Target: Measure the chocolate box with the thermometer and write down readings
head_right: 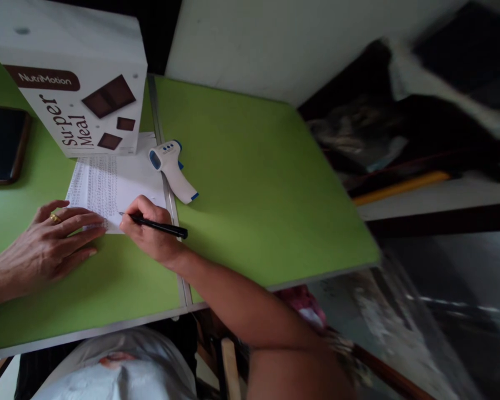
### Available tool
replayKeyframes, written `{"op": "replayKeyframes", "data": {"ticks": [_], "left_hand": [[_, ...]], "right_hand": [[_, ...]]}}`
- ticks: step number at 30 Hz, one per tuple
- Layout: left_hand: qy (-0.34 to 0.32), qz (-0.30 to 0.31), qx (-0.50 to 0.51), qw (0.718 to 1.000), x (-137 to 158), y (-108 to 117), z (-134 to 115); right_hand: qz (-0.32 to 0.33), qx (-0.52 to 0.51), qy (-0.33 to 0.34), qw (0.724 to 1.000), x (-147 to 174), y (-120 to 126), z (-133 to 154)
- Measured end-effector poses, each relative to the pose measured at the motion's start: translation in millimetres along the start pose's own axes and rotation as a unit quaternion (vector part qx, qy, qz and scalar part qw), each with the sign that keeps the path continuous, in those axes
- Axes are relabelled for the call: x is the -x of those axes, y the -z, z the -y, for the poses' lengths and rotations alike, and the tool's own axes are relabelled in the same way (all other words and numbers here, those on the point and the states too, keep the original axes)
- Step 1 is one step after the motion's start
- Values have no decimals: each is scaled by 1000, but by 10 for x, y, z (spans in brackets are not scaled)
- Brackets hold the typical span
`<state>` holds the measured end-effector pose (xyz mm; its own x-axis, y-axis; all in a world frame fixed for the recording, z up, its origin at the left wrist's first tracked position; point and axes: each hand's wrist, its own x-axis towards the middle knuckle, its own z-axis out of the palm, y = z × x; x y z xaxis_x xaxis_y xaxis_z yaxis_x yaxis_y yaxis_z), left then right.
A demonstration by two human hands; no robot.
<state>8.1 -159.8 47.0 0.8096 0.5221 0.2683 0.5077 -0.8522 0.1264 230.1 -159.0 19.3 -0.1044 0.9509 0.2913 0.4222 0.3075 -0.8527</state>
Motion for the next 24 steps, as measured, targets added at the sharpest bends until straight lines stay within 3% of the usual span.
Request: {"op": "replayKeyframes", "data": {"ticks": [24], "left_hand": [[7,6,6,1000,16,-15,8]], "right_hand": [[15,-13,-12,1000,-4,-5,20]]}}
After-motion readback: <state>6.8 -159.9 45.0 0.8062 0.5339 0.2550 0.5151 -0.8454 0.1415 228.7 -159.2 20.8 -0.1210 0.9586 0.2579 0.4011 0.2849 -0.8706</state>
